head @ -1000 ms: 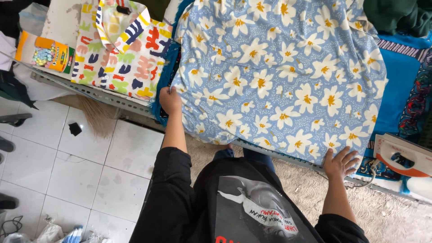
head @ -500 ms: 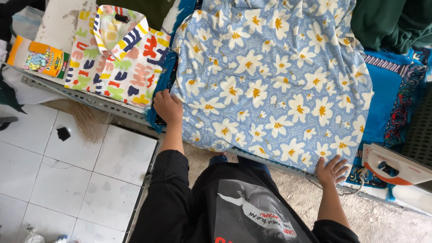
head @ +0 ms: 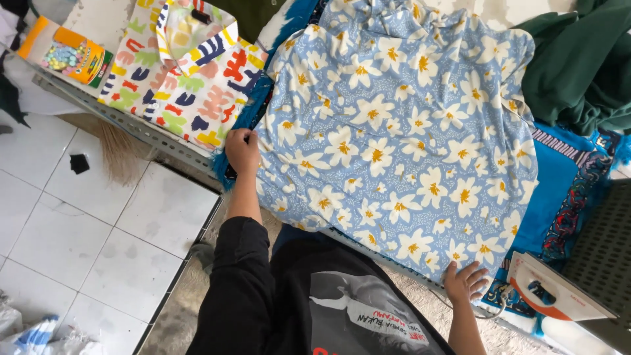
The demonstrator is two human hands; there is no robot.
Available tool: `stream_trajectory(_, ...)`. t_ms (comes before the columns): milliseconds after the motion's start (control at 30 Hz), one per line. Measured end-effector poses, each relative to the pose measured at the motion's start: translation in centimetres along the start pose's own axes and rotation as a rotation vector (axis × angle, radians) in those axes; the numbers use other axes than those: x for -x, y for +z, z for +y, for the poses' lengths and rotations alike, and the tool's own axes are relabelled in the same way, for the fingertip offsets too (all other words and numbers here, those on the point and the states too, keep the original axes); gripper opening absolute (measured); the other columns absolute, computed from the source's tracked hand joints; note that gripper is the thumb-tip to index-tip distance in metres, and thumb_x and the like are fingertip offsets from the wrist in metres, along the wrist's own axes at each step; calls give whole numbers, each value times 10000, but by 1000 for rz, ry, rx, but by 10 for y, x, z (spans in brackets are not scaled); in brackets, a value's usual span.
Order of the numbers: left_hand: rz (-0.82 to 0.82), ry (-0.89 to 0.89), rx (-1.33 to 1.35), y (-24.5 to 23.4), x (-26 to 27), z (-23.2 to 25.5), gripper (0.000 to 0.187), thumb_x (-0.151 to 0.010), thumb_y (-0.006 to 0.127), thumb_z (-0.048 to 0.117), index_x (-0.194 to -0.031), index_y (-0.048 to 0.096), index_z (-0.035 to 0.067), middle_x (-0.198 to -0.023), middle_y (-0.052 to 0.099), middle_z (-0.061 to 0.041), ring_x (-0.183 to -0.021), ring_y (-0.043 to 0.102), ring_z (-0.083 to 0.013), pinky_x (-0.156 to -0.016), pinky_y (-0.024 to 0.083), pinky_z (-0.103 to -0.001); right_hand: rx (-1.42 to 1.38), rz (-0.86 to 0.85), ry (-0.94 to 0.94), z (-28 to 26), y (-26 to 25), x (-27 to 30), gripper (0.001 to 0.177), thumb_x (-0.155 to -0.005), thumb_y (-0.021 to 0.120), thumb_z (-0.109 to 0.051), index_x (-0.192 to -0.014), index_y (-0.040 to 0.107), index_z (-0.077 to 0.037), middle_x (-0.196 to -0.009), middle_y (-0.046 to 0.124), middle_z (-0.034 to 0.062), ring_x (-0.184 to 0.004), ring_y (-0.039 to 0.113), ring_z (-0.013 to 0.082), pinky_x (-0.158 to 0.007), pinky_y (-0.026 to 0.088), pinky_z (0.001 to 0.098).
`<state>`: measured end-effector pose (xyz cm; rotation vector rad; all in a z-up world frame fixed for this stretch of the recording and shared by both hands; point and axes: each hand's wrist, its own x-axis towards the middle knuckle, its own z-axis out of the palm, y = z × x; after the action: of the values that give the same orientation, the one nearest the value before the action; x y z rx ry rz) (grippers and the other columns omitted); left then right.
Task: The person irons a floral-patterned shirt on an ironing board. They repeatedly smooth the fabric, spray it with water, and press it with an iron, adjusting the shirt's position several times.
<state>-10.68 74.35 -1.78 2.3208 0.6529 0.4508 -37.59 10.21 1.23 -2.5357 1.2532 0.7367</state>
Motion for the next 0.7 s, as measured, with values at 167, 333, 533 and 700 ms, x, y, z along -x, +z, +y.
stream_trajectory(167, 7, 78, 30, -6, 0, 2, 96, -940, 701, 230, -875, 665, 169, -903, 575, -18, -834, 661, -280, -690, 560, -417, 205, 197, -111, -29, -33, -12, 1007, -864, 549, -672, -1603, 409, -1, -1627, 311, 326, -1512, 235, 485, -1202, 291, 569)
stream_trajectory(333, -96, 66, 159, -31, -7, 10, 121, -969, 683, 282, -889, 666, 191, -895, 568, 10, -797, 660, -250, -684, 570, -387, -21, 380, -640, -249, -81, 72, 622, -988, 660, -310, -1484, 570, 54, -1545, 393, 407, -1456, 360, 522, -1167, 352, 575)
stream_trajectory(533, -139, 48, 153, -34, -10, 5, 153, -955, 710, 349, -875, 706, 219, -904, 594, 56, -751, 680, -196, -646, 584, -314, -41, 336, -1369, -527, -72, 138, 409, -1025, 656, -270, -1362, 666, -37, -1454, 565, 242, -1271, 583, 431, -1010, 516, 503)
stream_trajectory(700, -124, 76, 120, -33, -11, 3, 161, -943, 715, 366, -863, 709, 226, -895, 601, 51, -740, 687, -199, -582, 575, -294, 266, 150, -1512, -695, -31, 142, 353, -1076, 512, -452, -1313, 644, -226, -1361, 606, -10, -1064, 707, 312, -868, 601, 477)
